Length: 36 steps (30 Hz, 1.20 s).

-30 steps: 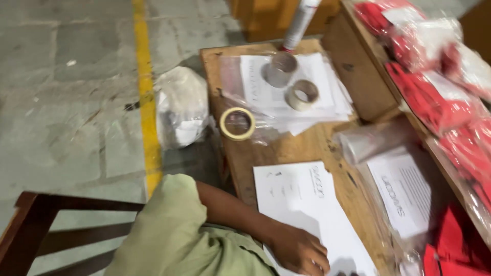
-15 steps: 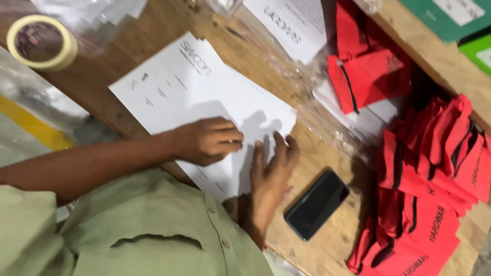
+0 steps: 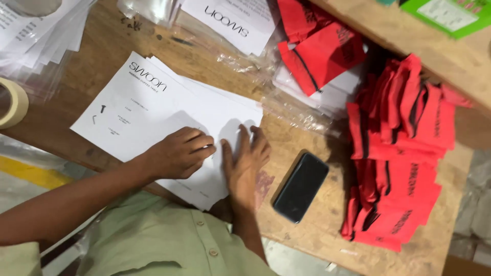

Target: The person sits at a workbench and packs paper instruction sheets into red fabric hardware pouches. They pick up a pouch, open it, insert a folded instruction sheet, and place the filled pouch onto a stack of finished pouches on the bench.

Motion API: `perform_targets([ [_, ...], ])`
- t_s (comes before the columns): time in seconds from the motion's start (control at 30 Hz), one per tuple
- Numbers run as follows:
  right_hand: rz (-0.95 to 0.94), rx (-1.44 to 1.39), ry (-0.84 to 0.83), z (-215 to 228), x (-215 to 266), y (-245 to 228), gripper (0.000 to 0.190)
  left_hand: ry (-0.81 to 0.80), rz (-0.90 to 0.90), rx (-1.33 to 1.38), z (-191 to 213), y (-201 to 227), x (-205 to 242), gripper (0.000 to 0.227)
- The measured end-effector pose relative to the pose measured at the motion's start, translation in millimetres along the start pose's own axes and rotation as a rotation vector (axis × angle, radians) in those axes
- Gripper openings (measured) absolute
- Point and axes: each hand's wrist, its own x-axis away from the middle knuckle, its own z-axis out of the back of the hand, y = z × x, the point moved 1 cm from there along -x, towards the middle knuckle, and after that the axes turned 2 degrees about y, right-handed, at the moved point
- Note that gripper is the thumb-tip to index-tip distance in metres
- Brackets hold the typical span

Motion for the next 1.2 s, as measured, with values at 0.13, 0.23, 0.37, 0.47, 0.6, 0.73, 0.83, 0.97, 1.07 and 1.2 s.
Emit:
perform_targets([
  [0.13,-0.056,-0.055,0.027,-1,10,12,0.054,-0.031,0.039,0.0,3,5,5,0.034],
  [0.23,-0.155,-0.102,-0.02,5,3,9,0.055,0.009,0.085,0.094,9,-3,1,0.031],
  [0.37,-0.062,-0.028,0.02,2,2,-7,0.059,0.056,0.162,0.31,11,-13,8,0.029],
  [0.47,-0.022,0.04,0.055,-8,2,3,0.059,0.087,0.25,0.459,18,-18,12,0.027],
  [0.6,-0.03,0.077,0.122,-20,1,15,0.048,0.1,0.315,0.534,20,-22,14,0.024],
  [0.73,-0.01,-0.01,0.076,-12,-3,2,0.053,0.103,0.362,0.566,17,-22,16,0.025],
  [0.83,-0.047,-0.114,0.054,-10,-5,0,0.06,0.11,0.363,0.561,17,-22,17,0.026],
  [0.97,-0.101,-0.171,0.055,-17,-1,13,0.055,0.085,0.382,0.542,17,-22,18,0.027],
  [1.07,-0.016,-0.148,0.044,-13,0,7,0.05,0.078,0.359,0.482,14,-20,22,0.042],
  [1.2,0.104,0.118,0.19,-17,9,-10,0.031,0.152,0.318,0.421,13,-7,24,0.082],
])
